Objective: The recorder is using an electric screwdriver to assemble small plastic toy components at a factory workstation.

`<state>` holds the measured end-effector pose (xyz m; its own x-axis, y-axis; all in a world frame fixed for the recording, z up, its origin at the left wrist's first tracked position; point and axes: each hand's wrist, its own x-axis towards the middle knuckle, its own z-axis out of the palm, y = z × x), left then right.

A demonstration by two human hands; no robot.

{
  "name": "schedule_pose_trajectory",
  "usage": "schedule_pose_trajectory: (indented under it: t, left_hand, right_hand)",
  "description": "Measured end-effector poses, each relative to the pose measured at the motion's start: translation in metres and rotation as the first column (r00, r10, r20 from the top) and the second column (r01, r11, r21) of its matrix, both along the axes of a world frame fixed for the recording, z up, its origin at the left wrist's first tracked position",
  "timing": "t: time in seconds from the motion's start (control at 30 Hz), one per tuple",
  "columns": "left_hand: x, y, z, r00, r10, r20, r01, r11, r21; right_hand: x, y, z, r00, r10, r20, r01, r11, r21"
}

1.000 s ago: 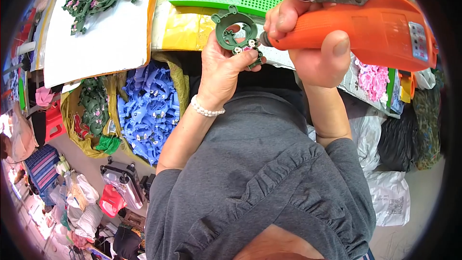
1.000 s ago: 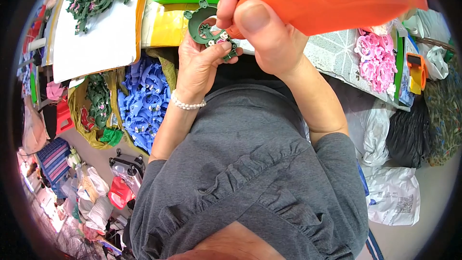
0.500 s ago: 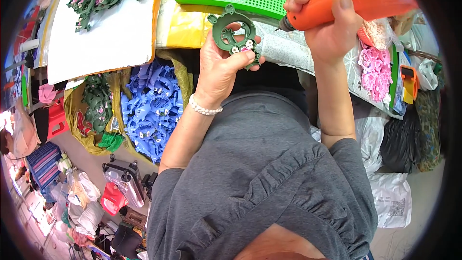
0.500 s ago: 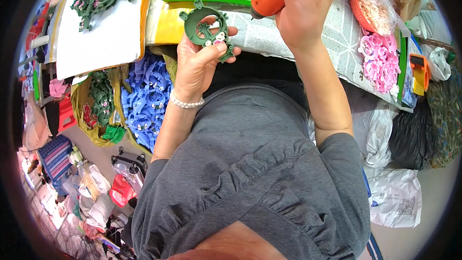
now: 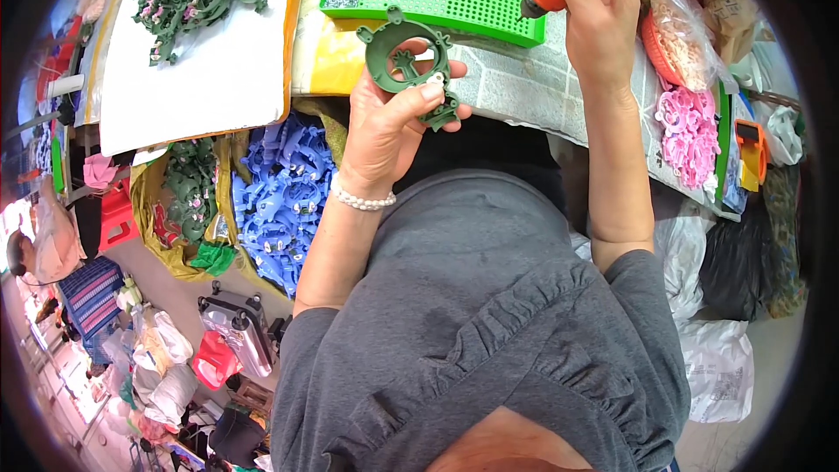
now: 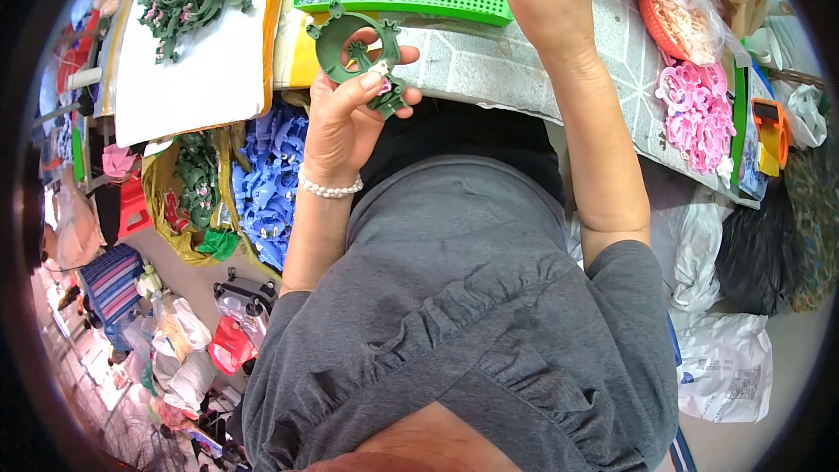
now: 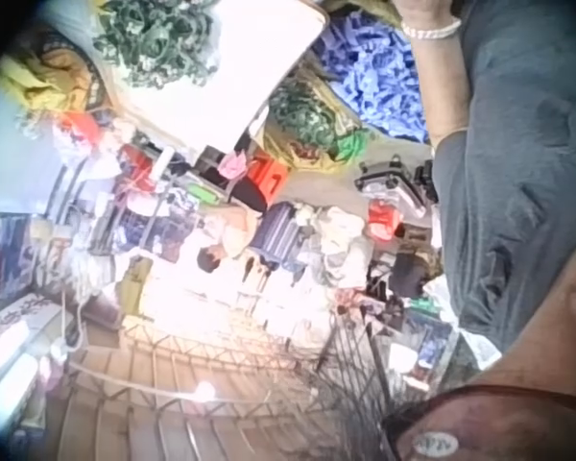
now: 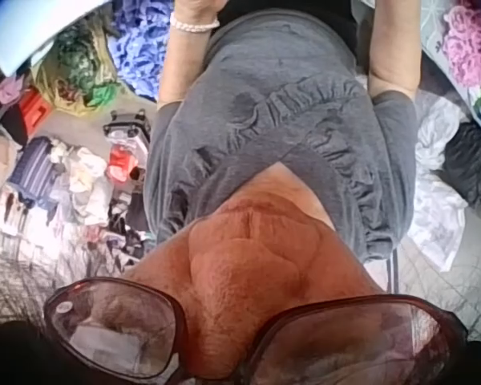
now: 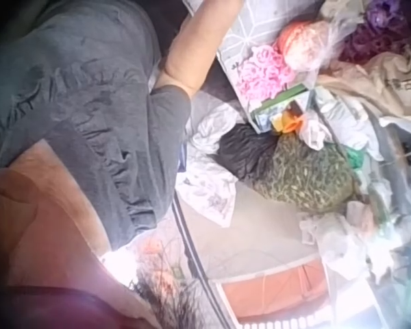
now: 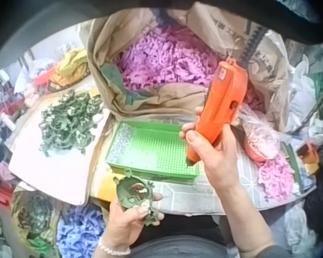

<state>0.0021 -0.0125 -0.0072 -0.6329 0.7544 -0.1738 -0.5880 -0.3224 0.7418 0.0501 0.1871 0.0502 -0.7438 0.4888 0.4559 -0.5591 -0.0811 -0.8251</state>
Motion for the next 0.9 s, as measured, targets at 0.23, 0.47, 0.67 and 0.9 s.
schedule_pose_trajectory:
  t: [0.23,0.47,0.67,0.9]
  left_hand:
    - [-0.011,-0.003,0.012,0.997,-0.047,0.061,0.048,0.999,-0.011]
    - [-0.019,0.002,0.030,0.993,-0.112,-0.021,0.113,0.994,0.015]
    - [-0.024,0.009,0.043,0.988,-0.132,-0.078,0.130,0.991,-0.036]
    - [-0.025,0.021,0.050,0.979,-0.199,-0.039,0.203,0.971,0.125]
  right_hand:
    - [-0.013,0.028,-0.041,0.964,0.060,-0.258,-0.095,0.988,-0.124]
    - [-0.014,0.035,-0.032,0.915,-0.402,0.035,0.383,0.892,0.242]
    - [-0.010,0.035,-0.021,0.950,-0.309,0.051,0.306,0.950,0.059]
    - [-0.005,0.037,-0.025,0.922,-0.373,-0.104,0.373,0.928,-0.021]
